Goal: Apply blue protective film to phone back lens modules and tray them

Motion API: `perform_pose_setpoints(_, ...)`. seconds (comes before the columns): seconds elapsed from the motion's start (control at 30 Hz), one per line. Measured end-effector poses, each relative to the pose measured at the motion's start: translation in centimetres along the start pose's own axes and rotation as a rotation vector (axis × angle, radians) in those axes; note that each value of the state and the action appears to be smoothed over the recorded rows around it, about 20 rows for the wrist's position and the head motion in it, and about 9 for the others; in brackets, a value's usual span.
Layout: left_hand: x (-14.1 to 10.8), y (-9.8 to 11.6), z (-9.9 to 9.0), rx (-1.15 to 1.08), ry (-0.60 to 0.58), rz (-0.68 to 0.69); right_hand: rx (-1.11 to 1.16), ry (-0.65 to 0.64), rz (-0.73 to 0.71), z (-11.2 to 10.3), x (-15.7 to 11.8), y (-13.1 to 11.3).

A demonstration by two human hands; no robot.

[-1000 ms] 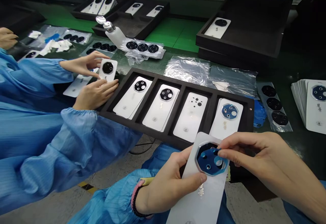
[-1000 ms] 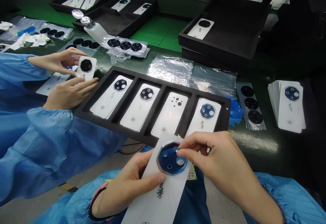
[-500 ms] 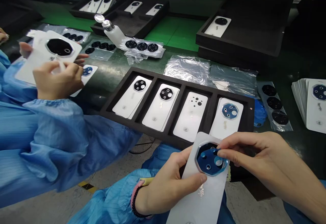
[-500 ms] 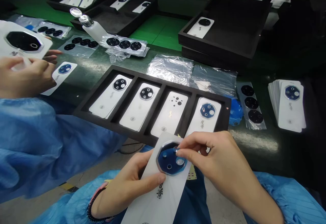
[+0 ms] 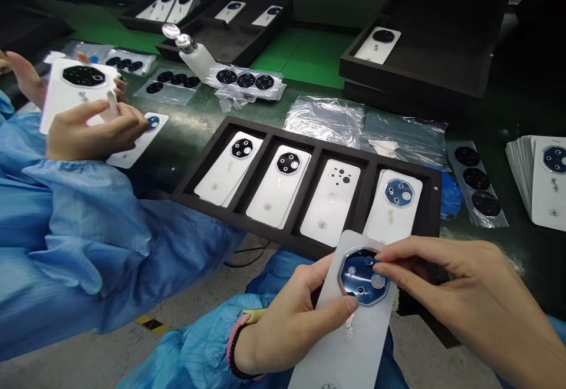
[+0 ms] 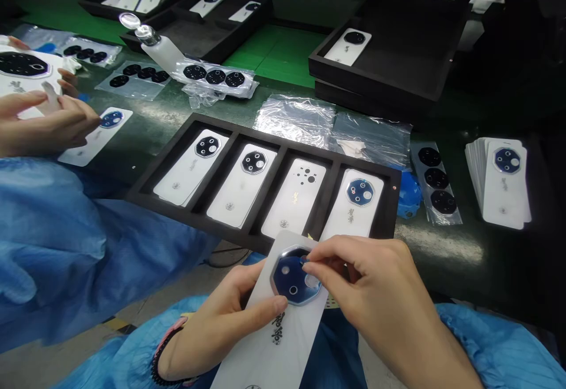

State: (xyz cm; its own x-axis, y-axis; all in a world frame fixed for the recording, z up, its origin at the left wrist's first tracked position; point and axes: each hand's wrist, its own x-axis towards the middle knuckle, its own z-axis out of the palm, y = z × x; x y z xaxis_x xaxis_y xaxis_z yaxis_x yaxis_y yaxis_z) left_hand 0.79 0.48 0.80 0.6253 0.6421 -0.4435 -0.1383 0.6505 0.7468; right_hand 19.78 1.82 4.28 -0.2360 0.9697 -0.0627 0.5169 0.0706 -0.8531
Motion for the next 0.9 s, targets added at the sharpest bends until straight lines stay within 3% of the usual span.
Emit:
perform_pose_setpoints(0.33,0.1,0.0,0.1,0.066,0.012,0.081,-0.416,0.106,-0.273,0.8,-1.4,-0.8)
perform_pose_setpoints(0.57,0.2,0.0,0.1,0.089,0.012,0.135,-0.462,0.143,-0.303,1.0,-2.4,-0.6)
perform_pose_setpoints(0.9,0.3,-0.4,0.2,0.192,0.042,0.181,-0.426,0.186,-0.222,1.4,-2.2,-0.7)
